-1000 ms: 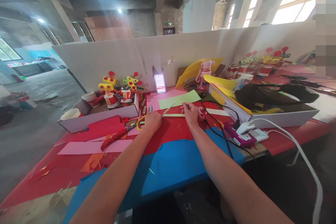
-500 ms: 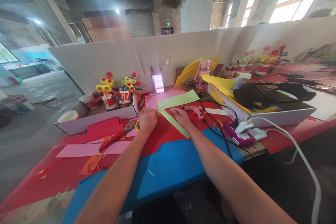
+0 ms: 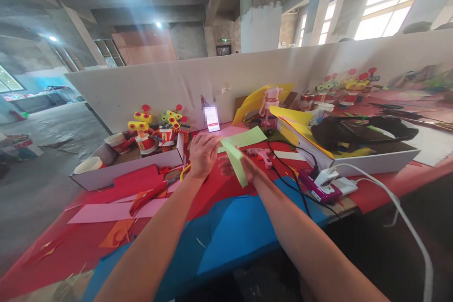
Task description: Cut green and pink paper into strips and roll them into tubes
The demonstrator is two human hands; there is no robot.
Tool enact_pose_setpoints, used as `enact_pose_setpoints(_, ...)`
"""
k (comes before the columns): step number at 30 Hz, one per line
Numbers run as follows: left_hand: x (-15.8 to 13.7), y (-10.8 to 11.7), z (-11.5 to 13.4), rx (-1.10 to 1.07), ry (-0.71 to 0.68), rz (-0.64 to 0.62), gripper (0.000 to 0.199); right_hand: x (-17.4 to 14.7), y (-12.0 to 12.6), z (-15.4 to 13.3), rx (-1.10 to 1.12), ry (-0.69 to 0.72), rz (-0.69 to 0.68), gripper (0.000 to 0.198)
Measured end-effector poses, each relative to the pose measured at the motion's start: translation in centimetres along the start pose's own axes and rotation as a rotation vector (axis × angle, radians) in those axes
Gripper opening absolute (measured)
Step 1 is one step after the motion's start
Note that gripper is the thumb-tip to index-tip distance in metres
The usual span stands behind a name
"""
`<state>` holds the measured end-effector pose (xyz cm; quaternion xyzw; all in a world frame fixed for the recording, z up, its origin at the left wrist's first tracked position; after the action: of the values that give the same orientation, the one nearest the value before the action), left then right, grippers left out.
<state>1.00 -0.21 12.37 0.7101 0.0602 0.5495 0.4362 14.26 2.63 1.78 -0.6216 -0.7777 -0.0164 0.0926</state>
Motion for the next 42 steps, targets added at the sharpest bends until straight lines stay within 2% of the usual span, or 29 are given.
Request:
enact_pose_setpoints(3, -0.9, -0.5, 2.1, 0.01, -0.228, -0.183, 0.027, -0.2, -0.2, -0.2, 0.282, -0.122, -0.138, 0.07)
enact_pose_setpoints(5, -2.4, -0.9, 2.9, -0.036, -0.355, -0.281, 0.028, 0.0, 0.0, 0.0, 0.4, -0.187, -0.176, 0.059)
enact_pose_setpoints(7, -3.9, -1.0, 2.0, -0.081, -0.295, -0.265, 0.034, 0.4, 0.2, 0.7, 0.459, -0.266, -0.168, 0.039)
enact_pose_setpoints(9, -5.2, -1.1, -0.4, -0.077, -0.107, -0.216, 0.035, 0.8, 0.6, 1.5, 0.474, -0.326, -0.121, 0.021)
enact_pose_setpoints(10, -5.9, -1.4, -1.8, -0.058, -0.047, -0.256, 0.032, 0.9, 0.8, 1.7, 0.47, -0.343, -0.097, 0.017)
enact_pose_setpoints(13, -8.0, -2.6, -5.7, 0.01, -0.009, -0.516, 0.028, 0.9, 1.1, 1.9, 0.447, -0.364, -0.062, 0.02)
enact_pose_setpoints(16, -9.0, -2.8, -8.4, 0.073, 0.029, -0.599, 0.033, 0.7, 1.4, 1.6, 0.427, -0.38, -0.066, 0.024)
enact_pose_setpoints(18, -9.0, -2.6, -8.8, 0.165, 0.064, -0.607, 0.032, 0.6, 1.7, 1.3, 0.416, -0.384, -0.03, 0.025)
enact_pose_setpoints(20, -8.7, -2.2, -7.8, 0.246, 0.072, -0.583, 0.03, 0.7, 2.1, 1.3, 0.412, -0.394, 0.014, 0.027)
enact_pose_setpoints(22, -8.2, -2.1, -5.6, 0.234, 0.014, -0.55, 0.03, 0.8, 2.3, 1.5, 0.408, -0.405, 0.018, 0.027)
enact_pose_setpoints(27, -7.0, -3.2, 1.0, -0.068, -0.214, -0.513, 0.036, 1.2, 2.4, 1.6, 0.371, -0.331, 0.013, 0.019)
enact_pose_setpoints(30, -6.4, -3.8, 2.3, -0.028, -0.28, -0.519, 0.024, 1.3, 2.8, 1.2, 0.417, -0.264, 0.029, 0.019)
enact_pose_setpoints(32, -6.0, -3.3, 1.5, 0.021, -0.307, -0.487, 0.024, 1.4, 3.3, 0.9, 0.47, -0.246, 0.039, 0.018)
enact_pose_setpoints(35, -5.2, -1.4, -2.0, 0.121, -0.288, -0.404, 0.025, 1.3, 4.3, 0.3, 0.575, -0.247, 0.053, 0.015)
enact_pose_setpoints(37, -4.7, 0.2, -5.4, 0.272, -0.123, -0.343, 0.026, 1.2, 4.8, -0.2, 0.673, -0.235, 0.016, 0.014)
enact_pose_setpoints(39, -4.6, 0.9, -7.8, 0.4, 0.036, -0.37, 0.027, 1.0, 4.8, -0.8, 0.776, -0.221, -0.06, 0.016)
enact_pose_setpoints(40, -4.6, 0.9, -8.2, 0.419, 0.076, -0.393, 0.028, 0.9, 4.7, -1.1, 0.822, -0.22, -0.097, 0.017)
enact_pose_setpoints(42, -4.6, 0.3, -7.6, 0.338, 0.102, -0.373, 0.03, 0.6, 4.5, -1.5, 0.9, -0.22, -0.143, 0.019)
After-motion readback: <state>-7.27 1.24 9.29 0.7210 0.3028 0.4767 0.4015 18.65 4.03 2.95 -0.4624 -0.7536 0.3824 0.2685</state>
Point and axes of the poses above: each hand's wrist, its own x-axis towards the middle knuckle, its own y-axis out of the back of the hand, z = x × y, the point moved 4 cm from there along x, towards the middle knuckle, and after that the axes turned 1 degree about z, right-handed, at the moved point
